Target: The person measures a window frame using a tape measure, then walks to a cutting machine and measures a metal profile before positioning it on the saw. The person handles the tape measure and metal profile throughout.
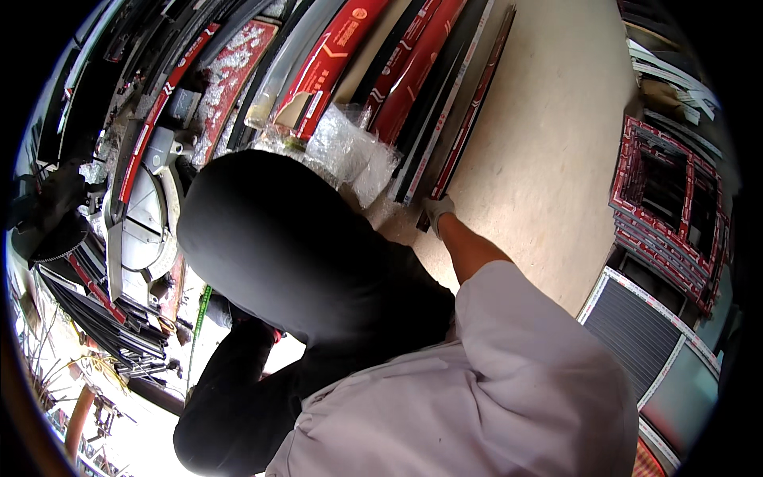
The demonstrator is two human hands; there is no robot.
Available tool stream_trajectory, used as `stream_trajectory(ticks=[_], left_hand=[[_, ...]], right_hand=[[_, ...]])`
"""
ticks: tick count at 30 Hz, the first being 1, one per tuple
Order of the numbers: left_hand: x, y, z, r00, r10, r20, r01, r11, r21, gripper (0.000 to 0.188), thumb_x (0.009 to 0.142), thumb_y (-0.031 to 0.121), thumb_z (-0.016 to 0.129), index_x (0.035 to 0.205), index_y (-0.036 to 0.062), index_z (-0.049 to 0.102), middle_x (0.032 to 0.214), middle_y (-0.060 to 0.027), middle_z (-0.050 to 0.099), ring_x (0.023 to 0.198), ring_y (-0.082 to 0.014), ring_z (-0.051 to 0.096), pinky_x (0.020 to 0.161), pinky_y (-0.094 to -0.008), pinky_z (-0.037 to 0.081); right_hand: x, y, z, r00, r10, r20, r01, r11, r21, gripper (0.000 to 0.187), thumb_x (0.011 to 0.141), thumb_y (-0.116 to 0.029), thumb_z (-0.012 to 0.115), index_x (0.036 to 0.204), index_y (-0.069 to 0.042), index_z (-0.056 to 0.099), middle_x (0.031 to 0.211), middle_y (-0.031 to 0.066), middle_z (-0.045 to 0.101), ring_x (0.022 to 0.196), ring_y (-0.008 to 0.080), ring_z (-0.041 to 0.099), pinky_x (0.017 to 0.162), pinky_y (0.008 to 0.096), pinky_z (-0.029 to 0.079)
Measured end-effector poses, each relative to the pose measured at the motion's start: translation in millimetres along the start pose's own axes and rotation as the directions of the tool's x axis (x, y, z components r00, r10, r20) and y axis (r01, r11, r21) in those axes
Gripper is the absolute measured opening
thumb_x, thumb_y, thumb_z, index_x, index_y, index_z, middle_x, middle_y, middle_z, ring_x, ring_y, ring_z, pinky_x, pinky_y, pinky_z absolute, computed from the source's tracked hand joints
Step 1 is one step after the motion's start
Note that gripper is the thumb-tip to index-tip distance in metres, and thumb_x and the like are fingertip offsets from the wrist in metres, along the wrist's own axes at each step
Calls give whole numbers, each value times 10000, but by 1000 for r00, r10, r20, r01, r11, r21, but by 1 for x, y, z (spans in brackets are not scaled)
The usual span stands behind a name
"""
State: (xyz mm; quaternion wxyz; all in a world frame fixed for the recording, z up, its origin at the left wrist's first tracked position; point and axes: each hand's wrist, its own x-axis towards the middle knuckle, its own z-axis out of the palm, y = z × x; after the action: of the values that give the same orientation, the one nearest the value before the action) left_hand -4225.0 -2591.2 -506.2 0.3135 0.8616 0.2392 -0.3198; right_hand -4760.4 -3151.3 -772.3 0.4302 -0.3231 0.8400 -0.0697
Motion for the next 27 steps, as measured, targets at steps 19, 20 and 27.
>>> stream_trajectory(ticks=[19,20,27], left_hand=[[6,161,-35,746,656,118,-664,747,45,374,1023,364,600,1099,5,672,911,-32,674,794,-96,624,689,-242,509],[-2,174,-35,681,720,137,-730,682,41,362,1030,339,590,1109,-5,668,928,-33,678,811,-99,625,707,-250,512],[-137,261,13,394,889,232,-901,424,-94,313,1027,267,584,1126,-24,636,1033,-94,677,1011,-164,659,910,-302,522]], right_hand=[[-106,-155,-72,825,-501,259,100,582,807,249,936,-226,719,1131,-96,635,804,39,638,618,182,634,567,342,572],[-103,-167,-67,812,-517,270,119,600,791,241,944,-231,711,1129,-100,629,798,33,631,613,179,627,564,341,568],[-243,-293,-65,575,-815,73,493,416,764,328,942,-54,646,1255,-63,549,748,34,587,537,122,551,495,281,490]])
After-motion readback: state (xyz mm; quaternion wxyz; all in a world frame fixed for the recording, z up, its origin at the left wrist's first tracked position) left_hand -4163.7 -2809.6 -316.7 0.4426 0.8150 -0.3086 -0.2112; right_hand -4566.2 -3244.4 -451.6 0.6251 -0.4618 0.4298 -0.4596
